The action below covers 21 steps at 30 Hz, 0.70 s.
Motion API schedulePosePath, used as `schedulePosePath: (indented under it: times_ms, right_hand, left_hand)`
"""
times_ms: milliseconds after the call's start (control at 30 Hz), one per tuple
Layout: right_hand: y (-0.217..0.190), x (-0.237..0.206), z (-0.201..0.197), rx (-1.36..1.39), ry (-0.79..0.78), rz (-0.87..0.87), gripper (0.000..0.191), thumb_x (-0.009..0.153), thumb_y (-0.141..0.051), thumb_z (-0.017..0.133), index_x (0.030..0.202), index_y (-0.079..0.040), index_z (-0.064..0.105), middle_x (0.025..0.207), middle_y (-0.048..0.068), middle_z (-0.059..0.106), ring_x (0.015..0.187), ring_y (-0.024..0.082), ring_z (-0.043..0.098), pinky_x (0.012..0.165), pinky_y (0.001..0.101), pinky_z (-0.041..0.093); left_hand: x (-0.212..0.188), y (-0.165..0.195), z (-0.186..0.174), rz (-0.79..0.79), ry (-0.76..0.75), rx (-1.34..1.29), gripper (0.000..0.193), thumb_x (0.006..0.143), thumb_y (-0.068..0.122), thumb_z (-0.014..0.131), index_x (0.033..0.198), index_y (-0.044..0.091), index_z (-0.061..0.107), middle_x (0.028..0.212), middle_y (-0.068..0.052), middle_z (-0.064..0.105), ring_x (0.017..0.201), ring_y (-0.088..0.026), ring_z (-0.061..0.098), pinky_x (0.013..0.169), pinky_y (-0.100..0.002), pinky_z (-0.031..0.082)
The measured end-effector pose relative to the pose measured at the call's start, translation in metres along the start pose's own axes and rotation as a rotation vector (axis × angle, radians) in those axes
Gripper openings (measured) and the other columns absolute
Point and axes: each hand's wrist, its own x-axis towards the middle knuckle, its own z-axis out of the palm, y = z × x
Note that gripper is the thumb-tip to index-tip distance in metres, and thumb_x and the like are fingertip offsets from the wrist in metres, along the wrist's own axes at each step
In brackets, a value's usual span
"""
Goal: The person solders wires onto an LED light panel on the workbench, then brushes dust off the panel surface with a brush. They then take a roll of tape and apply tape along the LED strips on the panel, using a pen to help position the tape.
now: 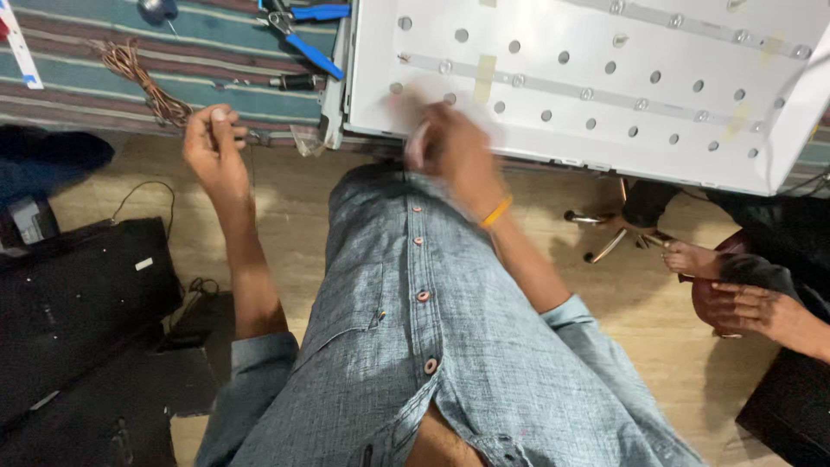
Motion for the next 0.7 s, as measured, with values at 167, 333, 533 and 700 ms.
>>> schedulePosePath:
  times_ms: [167,333,533,700]
  right_hand:
    - [-0.006,-0.015,0.022,0.454,-0.321,-0.403,0.041,0.108,-0.034,0.058,0.142,-0.011,0.062,0.138,0.014,0.07,0.121,0.032,0.069,0.108,0.0419,0.054]
    - [0.128,0.022,-0.098,-0.217,0.66,-0.173,0.019,0.098,0.007,0.065,0.111,-0.002,0.073,0.114,0.014,0.074,0.102,0.029,0.074,0.09,0.0391,0.059]
    - [0.09,0.098,-0.008,-0.285,0.65,0.237,0.015,0.101,-0.008,0.059,0.111,-0.014,0.069,0.102,0.006,0.067,0.091,0.026,0.068,0.076,0.039,0.054]
    - [-0.017,0.098,0.103,0.377,-0.221,-0.304,0.031,0.107,-0.02,0.071,0.137,-0.018,0.066,0.128,0.013,0.07,0.114,0.026,0.07,0.102,0.0343,0.058]
  left_hand:
    - [0.025,0.006,0.007,0.034,-0.091,-0.047,0.016,0.115,0.016,0.057,0.119,0.002,0.064,0.107,-0.004,0.069,0.089,-0.008,0.063,0.076,-0.024,0.05]
    - [0.009,0.005,0.002,-0.055,-0.1,0.008,0.019,0.114,0.018,0.055,0.117,0.003,0.065,0.099,-0.002,0.068,0.078,-0.006,0.059,0.068,-0.022,0.047]
    - [0.004,0.001,0.026,-0.035,-0.112,0.057,0.021,0.114,0.019,0.055,0.114,0.001,0.066,0.095,-0.002,0.067,0.075,-0.006,0.058,0.065,-0.022,0.046]
    - [0.014,0.01,0.031,0.061,-0.014,-0.018,0.023,0.117,0.021,0.054,0.119,0.001,0.065,0.099,-0.004,0.069,0.08,-0.008,0.06,0.069,-0.023,0.048]
